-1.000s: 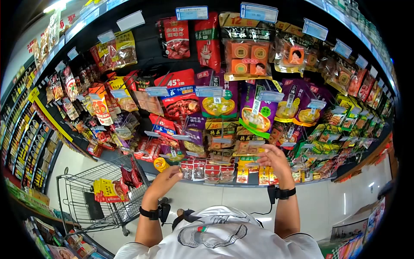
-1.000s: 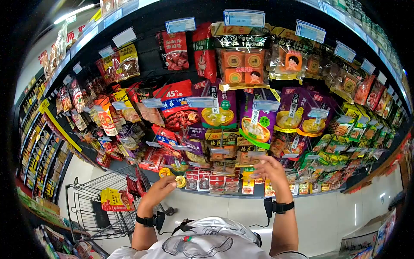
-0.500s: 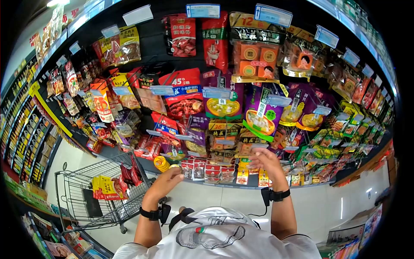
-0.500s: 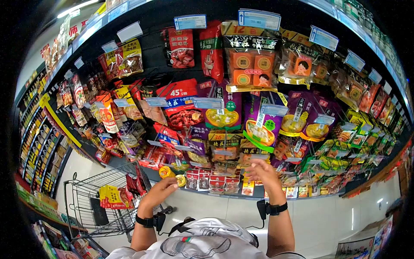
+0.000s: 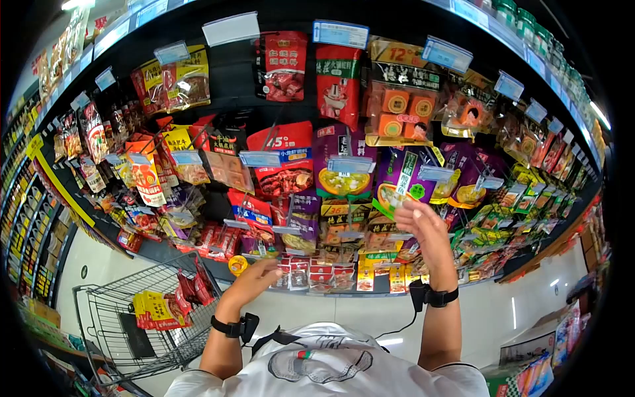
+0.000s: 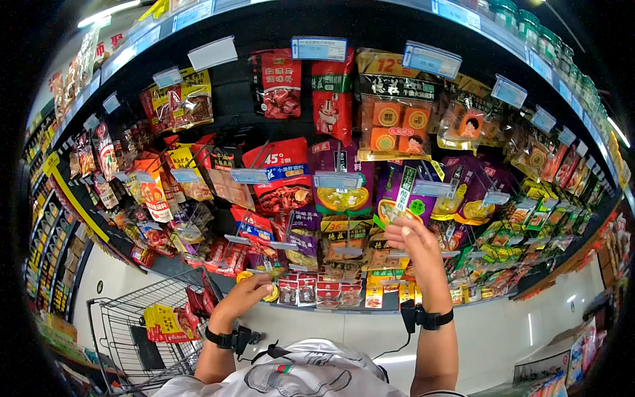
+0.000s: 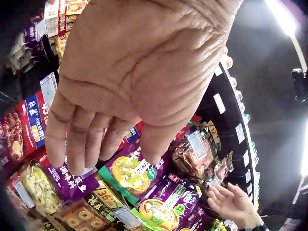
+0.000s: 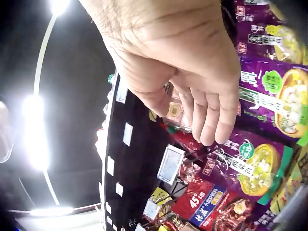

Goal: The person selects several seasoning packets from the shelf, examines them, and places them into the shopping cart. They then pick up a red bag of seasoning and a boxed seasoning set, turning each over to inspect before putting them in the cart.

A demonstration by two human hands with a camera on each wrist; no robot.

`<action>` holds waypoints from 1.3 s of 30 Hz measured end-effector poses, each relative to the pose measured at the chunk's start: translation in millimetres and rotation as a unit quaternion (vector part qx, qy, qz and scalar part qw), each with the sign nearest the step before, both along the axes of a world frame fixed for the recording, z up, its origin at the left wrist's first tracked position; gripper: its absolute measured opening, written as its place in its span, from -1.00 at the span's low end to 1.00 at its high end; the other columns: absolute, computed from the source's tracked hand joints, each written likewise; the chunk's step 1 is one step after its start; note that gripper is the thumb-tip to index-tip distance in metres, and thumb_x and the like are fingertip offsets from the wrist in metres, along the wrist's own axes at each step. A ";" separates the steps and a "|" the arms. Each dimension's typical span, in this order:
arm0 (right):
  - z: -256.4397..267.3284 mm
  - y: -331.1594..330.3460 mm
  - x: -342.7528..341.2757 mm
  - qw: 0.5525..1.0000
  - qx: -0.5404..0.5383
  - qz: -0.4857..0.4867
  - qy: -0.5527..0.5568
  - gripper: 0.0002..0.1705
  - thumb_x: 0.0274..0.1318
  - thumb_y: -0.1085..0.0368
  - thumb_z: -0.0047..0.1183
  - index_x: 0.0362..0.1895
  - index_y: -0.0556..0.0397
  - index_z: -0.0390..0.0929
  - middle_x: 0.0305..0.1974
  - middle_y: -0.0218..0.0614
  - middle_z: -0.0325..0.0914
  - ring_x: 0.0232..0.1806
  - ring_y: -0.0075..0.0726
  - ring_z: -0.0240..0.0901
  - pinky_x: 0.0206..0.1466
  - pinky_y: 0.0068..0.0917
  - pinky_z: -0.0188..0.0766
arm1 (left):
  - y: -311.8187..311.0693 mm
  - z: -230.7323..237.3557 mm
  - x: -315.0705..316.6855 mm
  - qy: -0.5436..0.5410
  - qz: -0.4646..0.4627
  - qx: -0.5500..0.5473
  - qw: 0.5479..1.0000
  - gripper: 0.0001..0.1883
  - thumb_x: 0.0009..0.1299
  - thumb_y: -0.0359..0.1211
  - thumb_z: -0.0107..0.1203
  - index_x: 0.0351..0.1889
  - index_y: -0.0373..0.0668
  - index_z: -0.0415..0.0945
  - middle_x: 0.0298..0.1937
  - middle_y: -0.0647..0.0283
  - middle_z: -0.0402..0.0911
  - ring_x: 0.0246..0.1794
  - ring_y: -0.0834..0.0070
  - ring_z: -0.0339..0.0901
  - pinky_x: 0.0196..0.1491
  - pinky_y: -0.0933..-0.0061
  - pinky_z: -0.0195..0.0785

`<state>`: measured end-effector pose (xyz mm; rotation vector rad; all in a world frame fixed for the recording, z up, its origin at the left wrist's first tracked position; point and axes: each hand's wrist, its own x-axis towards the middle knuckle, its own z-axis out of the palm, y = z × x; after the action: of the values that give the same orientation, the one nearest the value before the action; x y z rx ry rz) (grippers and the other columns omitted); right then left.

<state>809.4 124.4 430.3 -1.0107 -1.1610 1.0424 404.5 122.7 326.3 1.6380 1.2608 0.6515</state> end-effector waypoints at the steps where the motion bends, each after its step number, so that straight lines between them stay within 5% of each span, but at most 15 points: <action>1: 8.6 3.7 -5.1 1.000 0.018 -0.008 -0.013 -0.55 0.41 0.21 -0.10 0.21 0.29 0.42 0.04 0.00 0.58 0.08 -0.15 0.56 0.17 -0.26 0.50 | 4.8 -2.9 -4.0 -0.002 -0.007 0.004 1.000 -0.44 0.48 -0.09 0.10 0.25 -0.36 0.41 0.18 0.02 0.56 0.15 0.31 0.52 0.18 0.34 0.37; 6: 43.4 22.6 -38.5 0.993 0.085 -0.020 -0.074 -0.44 0.36 0.20 -0.04 0.35 0.23 0.32 0.33 -0.04 0.36 0.39 -0.14 0.28 0.43 -0.26 0.19 | 18.0 11.2 -25.6 0.003 -0.032 -0.008 0.999 -0.43 0.49 -0.09 0.09 0.27 -0.35 0.38 0.18 0.04 0.55 0.15 0.32 0.51 0.19 0.34 0.36; 13: 54.2 49.1 -78.5 0.960 0.122 -0.059 -0.245 -0.41 0.33 0.17 0.02 0.37 0.14 0.33 0.32 -0.14 0.37 0.38 -0.23 0.27 0.38 -0.35 0.18 | 35.1 0.8 -65.7 -0.004 -0.032 -0.017 0.999 -0.46 0.51 -0.12 0.09 0.26 -0.36 0.38 0.17 0.05 0.56 0.18 0.34 0.49 0.22 0.36 0.35; 26: 18.9 51.0 -88.4 0.959 0.154 -0.201 -0.128 -0.47 0.42 0.22 -0.12 0.34 0.28 0.28 0.32 0.04 0.33 0.40 -0.10 0.25 0.45 -0.27 0.15 | 48.3 -13.3 -96.5 -0.016 -0.032 -0.018 0.999 -0.48 0.51 -0.13 0.09 0.25 -0.34 0.39 0.15 0.07 0.56 0.14 0.36 0.50 0.18 0.37 0.35; 39: -64.1 24.4 -127.4 0.993 -0.053 -0.070 -0.085 -0.48 0.41 0.16 -0.06 0.31 0.23 0.31 0.12 0.01 0.54 0.15 -0.16 0.51 0.21 -0.31 0.43 | 80.4 -28.4 -120.7 -0.089 0.002 0.021 0.996 -0.43 0.51 -0.14 0.07 0.33 -0.32 0.30 0.15 0.09 0.55 0.12 0.40 0.51 0.10 0.42 0.40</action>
<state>681.9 148.8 366.3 -1.2668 -1.1621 0.9285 283.8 203.1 297.9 1.5753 1.1279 0.8117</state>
